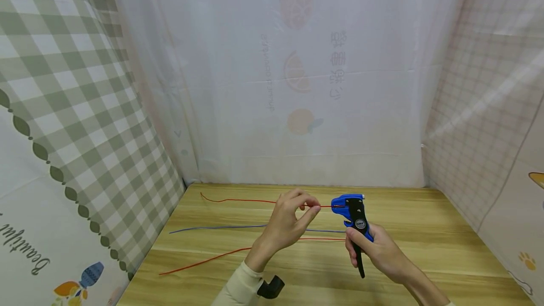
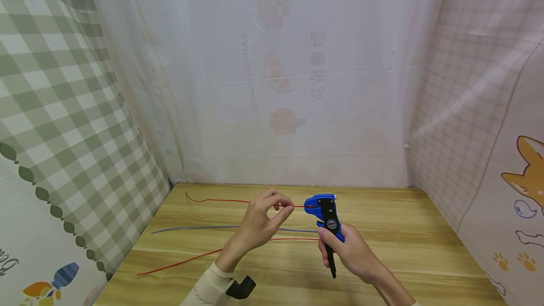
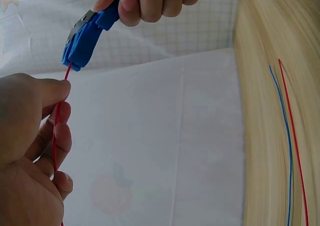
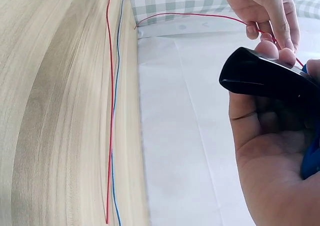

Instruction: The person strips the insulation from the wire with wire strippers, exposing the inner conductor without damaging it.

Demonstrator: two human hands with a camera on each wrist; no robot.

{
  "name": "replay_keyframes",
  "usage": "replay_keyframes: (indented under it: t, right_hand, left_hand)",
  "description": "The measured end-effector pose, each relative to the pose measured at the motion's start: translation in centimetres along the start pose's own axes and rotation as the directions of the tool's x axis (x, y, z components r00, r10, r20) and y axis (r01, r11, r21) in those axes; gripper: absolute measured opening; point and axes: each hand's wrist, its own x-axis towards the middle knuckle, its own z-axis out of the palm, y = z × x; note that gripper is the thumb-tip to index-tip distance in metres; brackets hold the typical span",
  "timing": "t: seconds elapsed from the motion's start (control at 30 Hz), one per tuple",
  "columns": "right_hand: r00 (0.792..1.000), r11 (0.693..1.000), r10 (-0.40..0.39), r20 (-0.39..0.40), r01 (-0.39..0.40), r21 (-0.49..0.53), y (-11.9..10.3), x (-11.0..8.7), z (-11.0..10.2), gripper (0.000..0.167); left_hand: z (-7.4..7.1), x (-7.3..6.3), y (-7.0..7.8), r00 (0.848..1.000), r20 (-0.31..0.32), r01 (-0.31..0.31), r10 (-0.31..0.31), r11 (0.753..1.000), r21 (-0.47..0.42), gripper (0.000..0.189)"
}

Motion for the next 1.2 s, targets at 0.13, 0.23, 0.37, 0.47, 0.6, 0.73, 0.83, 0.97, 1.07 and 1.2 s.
replay_keyframes:
  t: [0.13,0.23,0.37,0.47,0.6,0.73,0.83,0.97,1.07,1.2]
  right_hand:
    - [1.0,1.0,0.009,-0.02,-0.01,-0.02,0.0,0.0,0.2,0.039]
    - [0.999,0.999,0.031,-0.045,-0.032,-0.034,-0.2,0.1,0.4,0.041]
    - [0.994,0.996,0.072,-0.087,-0.077,-0.054,-0.4,0.0,0.6,0.044]
    - [0.989,0.993,0.093,-0.112,-0.101,-0.064,-0.5,0.0,0.8,0.045]
    - [0.985,0.991,0.103,-0.136,-0.113,-0.071,-0.6,0.0,1.0,0.043]
    - [0.982,0.99,0.104,-0.158,-0.117,-0.078,-0.7,0.1,1.2,0.043]
    - [0.981,0.99,0.089,-0.173,-0.106,-0.092,-0.7,0.1,1.3,0.042]
    - [0.982,0.993,0.052,-0.184,-0.07,-0.097,-0.5,0.1,1.6,0.04]
    - [0.981,0.994,0.033,-0.189,-0.051,-0.094,-0.5,0.1,1.7,0.038]
    - [0.979,0.994,0.03,-0.2,-0.05,-0.1,-0.5,0.2,1.8,0.039]
  left_hand:
    - [0.0,0.0,0.0,1.0,-0.002,-0.005,0.005,1.0,0.001,0.007]
    - [0.0,0.0,0.1,1.0,-0.005,-0.009,0.009,1.0,0.006,0.007]
    - [0.0,0.0,0.1,1.0,-0.006,-0.009,0.009,1.0,0.015,0.006]
    - [0.0,0.0,0.1,1.0,-0.003,-0.005,0.006,1.0,0.016,0.006]
    - [0.1,0.0,0.1,1.0,-0.001,0.001,-0.001,1.0,0.006,0.007]
    - [0.2,0.0,0.1,1.0,-0.01,-0.004,0.004,1.0,0.004,0.006]
    - [0.2,0.0,0.0,1.0,-0.016,-0.007,0.007,1.0,0.004,0.006]
    - [0.4,0.1,-0.1,1.0,-0.022,-0.01,0.01,1.0,0.01,0.006]
    - [0.5,0.1,-0.2,1.0,-0.027,-0.013,0.013,1.0,0.016,0.006]
    - [0.6,0.1,-0.3,0.999,-0.031,-0.013,0.013,1.0,0.015,0.006]
